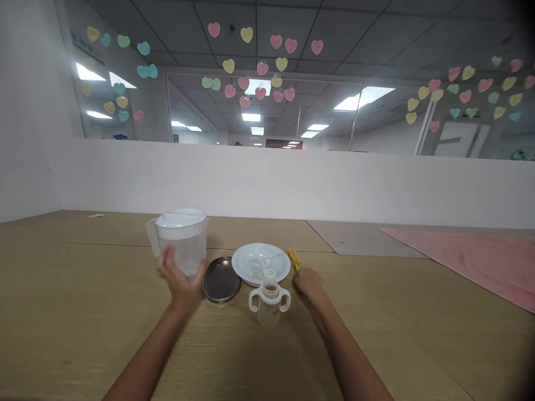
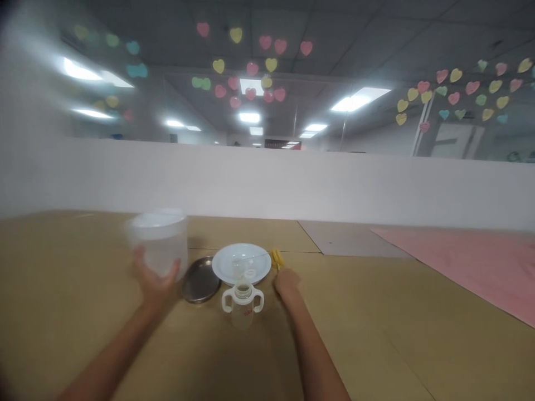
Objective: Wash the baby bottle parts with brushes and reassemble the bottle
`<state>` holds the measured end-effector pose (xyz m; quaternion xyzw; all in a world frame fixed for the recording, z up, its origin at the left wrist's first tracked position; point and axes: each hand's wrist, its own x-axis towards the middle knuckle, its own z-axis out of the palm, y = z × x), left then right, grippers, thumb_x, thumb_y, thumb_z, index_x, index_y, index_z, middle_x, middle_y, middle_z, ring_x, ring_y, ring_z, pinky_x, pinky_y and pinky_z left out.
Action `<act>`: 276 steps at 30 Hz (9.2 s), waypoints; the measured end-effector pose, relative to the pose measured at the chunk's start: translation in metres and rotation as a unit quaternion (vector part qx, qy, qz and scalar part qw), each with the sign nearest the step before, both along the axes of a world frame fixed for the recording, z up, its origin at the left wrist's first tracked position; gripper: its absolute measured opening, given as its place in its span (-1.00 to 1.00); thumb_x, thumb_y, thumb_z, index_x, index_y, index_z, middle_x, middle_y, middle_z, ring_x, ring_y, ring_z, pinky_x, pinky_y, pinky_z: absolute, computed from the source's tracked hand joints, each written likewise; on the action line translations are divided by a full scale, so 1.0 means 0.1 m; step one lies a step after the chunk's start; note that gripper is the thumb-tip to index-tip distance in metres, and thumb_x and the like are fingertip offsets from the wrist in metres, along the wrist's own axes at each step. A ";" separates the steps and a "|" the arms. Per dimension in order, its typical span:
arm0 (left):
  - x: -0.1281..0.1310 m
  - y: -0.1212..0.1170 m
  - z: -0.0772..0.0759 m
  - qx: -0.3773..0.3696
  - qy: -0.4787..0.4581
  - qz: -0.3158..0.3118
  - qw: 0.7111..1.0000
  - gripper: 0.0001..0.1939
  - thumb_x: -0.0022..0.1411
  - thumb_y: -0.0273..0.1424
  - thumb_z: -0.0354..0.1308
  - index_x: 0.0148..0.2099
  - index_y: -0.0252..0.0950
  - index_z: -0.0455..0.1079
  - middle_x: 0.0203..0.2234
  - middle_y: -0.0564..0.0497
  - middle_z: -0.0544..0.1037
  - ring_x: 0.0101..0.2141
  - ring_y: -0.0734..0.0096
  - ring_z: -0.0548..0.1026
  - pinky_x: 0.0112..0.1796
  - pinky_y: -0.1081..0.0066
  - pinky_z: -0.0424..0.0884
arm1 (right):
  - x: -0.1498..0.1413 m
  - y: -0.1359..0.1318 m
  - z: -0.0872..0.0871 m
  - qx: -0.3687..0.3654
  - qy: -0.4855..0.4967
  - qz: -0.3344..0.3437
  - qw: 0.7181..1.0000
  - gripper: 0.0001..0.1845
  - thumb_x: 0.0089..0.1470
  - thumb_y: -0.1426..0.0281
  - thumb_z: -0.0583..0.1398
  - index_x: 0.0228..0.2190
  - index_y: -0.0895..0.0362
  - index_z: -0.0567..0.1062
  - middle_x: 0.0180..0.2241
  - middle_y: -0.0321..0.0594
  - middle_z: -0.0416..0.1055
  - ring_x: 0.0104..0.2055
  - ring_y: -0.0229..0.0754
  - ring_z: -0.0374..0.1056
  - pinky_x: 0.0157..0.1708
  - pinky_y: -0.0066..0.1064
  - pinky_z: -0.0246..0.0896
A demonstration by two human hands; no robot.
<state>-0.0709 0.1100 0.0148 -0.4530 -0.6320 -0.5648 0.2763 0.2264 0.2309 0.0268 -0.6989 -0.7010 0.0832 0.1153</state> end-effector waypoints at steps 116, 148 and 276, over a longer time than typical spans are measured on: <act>0.99 0.96 0.90 -0.116 -0.294 -0.489 0.813 -0.72 -0.13 -0.28 0.26 -0.38 -0.38 0.41 -0.48 -0.03 0.53 -0.41 0.42 0.47 -0.29 0.43 0.36 | -0.23 -0.17 0.01 0.439 0.196 0.177 0.859 -0.64 0.14 0.34 -0.05 -0.28 0.24 0.48 -0.41 -0.11 0.46 -0.36 -0.26 0.35 -0.36 -0.52 0.15; 0.94 0.75 1.13 -0.071 -0.304 -0.502 0.806 -0.64 -0.21 -0.24 0.34 -0.38 -0.38 0.41 -0.44 -0.07 0.54 -0.34 0.35 0.48 -0.28 0.43 0.36 | -0.21 -0.20 0.05 0.368 0.088 0.105 0.920 -0.68 0.09 0.41 -0.07 -0.24 0.15 0.43 -0.49 -0.21 0.45 -0.53 -0.28 0.29 -0.56 -0.52 -0.10; 1.06 0.77 0.57 -0.540 0.241 -0.289 0.753 -0.81 -0.01 -0.35 0.11 -0.34 -0.30 0.49 -0.38 -0.10 0.55 -0.37 0.20 0.49 -0.39 0.38 0.34 | -0.10 -0.14 0.12 0.449 0.068 0.069 0.888 -0.57 0.18 0.16 -0.04 -0.38 0.13 0.51 -0.36 -0.20 0.41 -0.51 -0.37 0.26 -0.54 -0.49 -0.16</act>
